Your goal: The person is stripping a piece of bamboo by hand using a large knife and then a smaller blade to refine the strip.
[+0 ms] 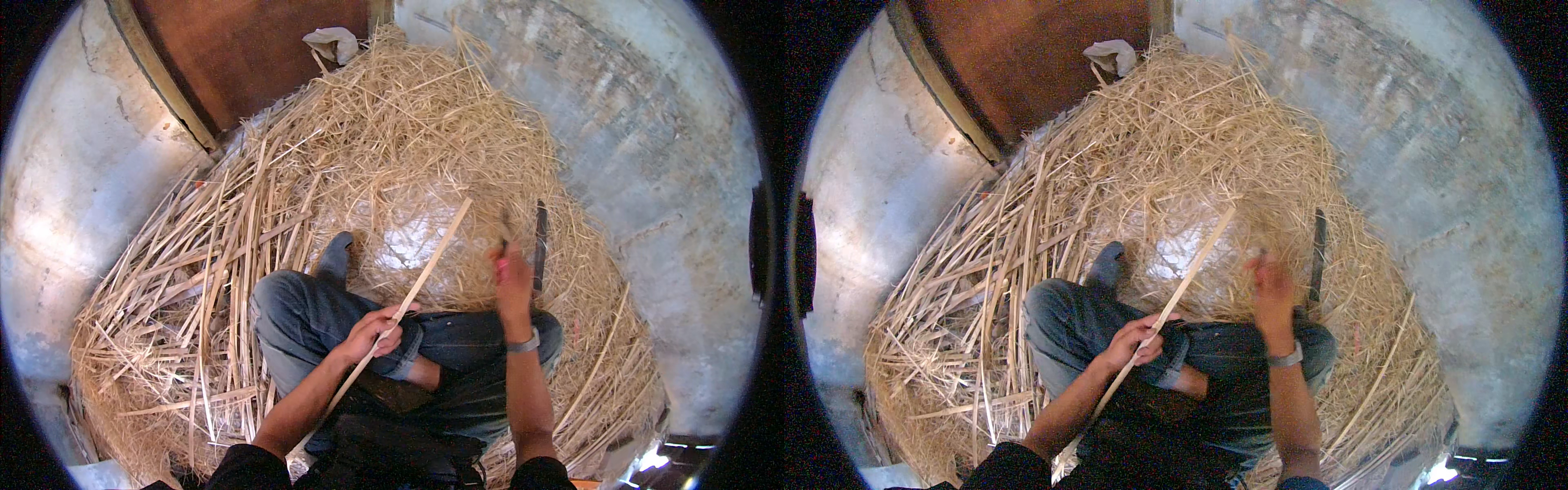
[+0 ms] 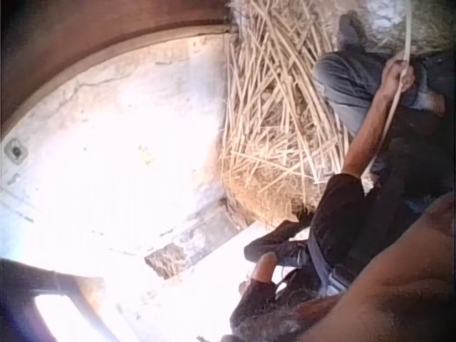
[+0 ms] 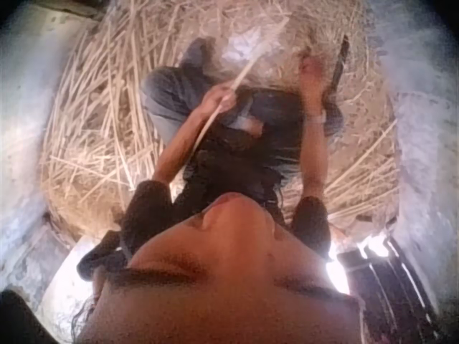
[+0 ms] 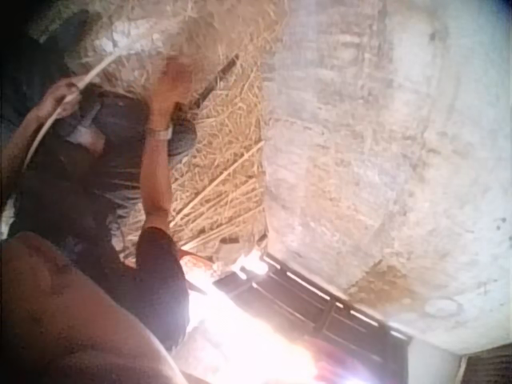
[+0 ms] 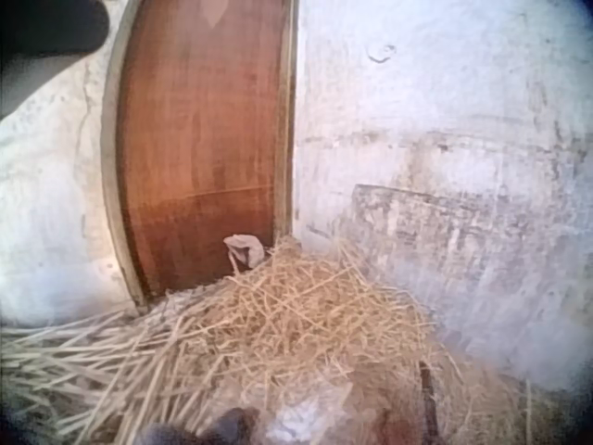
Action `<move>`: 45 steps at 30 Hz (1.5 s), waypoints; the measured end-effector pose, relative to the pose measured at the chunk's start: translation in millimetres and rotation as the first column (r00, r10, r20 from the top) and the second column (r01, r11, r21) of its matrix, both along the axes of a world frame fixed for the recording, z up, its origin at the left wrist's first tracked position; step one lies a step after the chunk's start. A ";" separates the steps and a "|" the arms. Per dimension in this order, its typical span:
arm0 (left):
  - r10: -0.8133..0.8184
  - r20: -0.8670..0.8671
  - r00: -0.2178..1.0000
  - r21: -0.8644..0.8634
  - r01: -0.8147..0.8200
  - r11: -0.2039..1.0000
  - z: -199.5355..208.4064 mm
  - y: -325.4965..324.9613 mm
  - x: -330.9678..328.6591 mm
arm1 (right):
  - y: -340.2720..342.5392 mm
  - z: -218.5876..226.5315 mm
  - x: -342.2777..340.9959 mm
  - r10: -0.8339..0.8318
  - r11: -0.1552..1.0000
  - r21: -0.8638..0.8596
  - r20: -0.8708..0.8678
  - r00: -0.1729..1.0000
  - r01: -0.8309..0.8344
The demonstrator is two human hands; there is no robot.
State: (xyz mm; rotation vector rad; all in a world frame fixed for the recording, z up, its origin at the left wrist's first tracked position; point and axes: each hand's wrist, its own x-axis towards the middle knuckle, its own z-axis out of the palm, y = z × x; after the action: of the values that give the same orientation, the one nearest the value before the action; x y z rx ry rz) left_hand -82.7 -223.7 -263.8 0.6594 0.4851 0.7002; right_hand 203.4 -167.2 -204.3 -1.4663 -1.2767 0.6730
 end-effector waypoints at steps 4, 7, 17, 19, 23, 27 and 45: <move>-0.006 -0.009 1.000 0.024 0.006 1.000 0.9 -0.6 -3.0 | -32.6 -11.5 -53.8 0.344 0.939 -0.160 0.399 0.850 -0.305; 0.066 -0.044 0.997 0.028 -0.064 0.998 -11.8 -4.4 -4.8 | -53.9 12.9 -92.2 0.510 0.860 -0.298 0.447 0.735 -0.415; 0.115 -0.019 0.993 0.003 -0.115 0.993 -29.2 -1.4 -4.1 | -48.5 1.6 -101.2 0.502 0.844 -0.328 0.761 0.411 -0.425; 0.130 -0.014 0.991 -0.053 -0.130 0.990 -18.8 3.4 -0.2 | -44.3 -7.1 -98.2 0.466 0.857 -0.278 0.779 0.420 -0.435; 0.137 0.006 0.991 -0.044 -0.136 0.990 -33.4 3.9 -4.5 | -36.5 -10.1 -99.5 0.454 0.851 -0.258 0.800 0.392 -0.457; 0.088 0.014 0.996 -0.046 -0.088 0.995 -11.1 -3.5 -3.5 | -4.2 -22.7 -67.9 0.369 0.895 -0.210 0.845 0.388 -0.393; 0.069 0.040 0.997 -0.088 -0.065 0.994 -17.1 -8.0 -8.3 | -54.9 -7.5 -91.2 0.547 0.824 -0.382 0.731 0.408 -0.419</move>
State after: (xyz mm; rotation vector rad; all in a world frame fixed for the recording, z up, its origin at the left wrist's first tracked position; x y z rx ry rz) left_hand -91.0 -231.8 -280.9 0.5473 0.4971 0.7510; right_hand 112.2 -222.1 -211.8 -1.5773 -2.5354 0.4188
